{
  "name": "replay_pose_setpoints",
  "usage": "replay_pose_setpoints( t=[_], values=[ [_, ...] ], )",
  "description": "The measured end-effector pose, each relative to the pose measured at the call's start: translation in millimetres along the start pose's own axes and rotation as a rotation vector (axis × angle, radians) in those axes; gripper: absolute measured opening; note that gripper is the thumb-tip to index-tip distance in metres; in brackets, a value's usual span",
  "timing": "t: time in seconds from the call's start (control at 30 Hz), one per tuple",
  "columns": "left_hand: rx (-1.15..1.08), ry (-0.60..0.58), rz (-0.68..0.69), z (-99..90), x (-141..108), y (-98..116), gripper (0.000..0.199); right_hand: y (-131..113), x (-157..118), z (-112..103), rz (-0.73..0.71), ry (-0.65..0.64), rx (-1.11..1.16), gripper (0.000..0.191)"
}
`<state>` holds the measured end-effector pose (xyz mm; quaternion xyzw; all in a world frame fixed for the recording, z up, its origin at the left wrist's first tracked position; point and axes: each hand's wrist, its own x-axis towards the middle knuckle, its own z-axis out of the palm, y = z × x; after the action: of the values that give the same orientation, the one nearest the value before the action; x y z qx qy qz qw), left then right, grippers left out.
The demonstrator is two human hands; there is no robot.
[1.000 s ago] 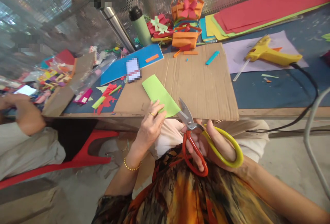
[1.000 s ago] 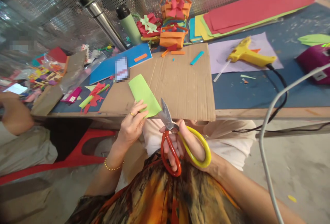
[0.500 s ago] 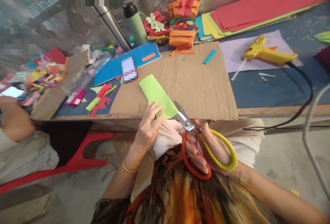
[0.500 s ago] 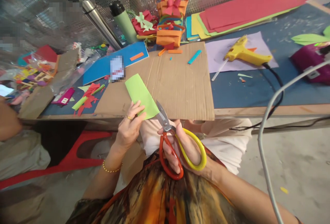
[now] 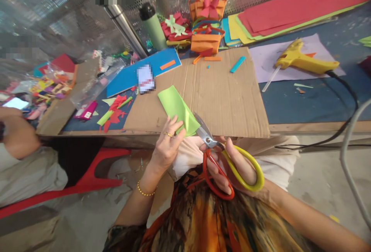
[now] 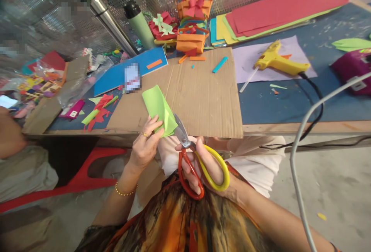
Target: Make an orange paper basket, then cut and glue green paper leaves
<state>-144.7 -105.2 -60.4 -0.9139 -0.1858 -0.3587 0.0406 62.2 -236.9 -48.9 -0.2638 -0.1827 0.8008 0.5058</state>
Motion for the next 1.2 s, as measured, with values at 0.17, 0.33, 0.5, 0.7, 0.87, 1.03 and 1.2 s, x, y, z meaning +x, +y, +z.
replay_pose_setpoints(
  t=[0.17,0.33,0.5,0.7,0.87,1.03,1.2],
  values=[
    [0.027,0.003,-0.038,1.0,3,5,0.022,0,-7,-3,0.004,0.007,-0.028,0.081],
    [0.063,-0.007,-0.025,3.6,6,6,0.039,1,-6,-5,-0.001,-0.008,-0.016,0.079],
    [0.063,0.021,0.005,7.2,5,4,0.043,4,5,-3,-0.029,-0.015,-0.002,0.074],
    [0.069,-0.021,0.006,4.2,4,4,0.046,5,14,1,-0.054,0.025,0.006,0.081],
    [0.077,-0.026,0.007,3.9,4,5,0.044,9,15,1,-0.047,0.035,0.036,0.078],
    [0.073,-0.032,0.011,3.8,4,4,0.044,11,15,0,-0.052,0.051,0.016,0.077],
    [0.048,-0.04,0.016,1.8,3,3,0.05,5,18,2,-0.052,0.059,-0.002,0.079]
  ],
)
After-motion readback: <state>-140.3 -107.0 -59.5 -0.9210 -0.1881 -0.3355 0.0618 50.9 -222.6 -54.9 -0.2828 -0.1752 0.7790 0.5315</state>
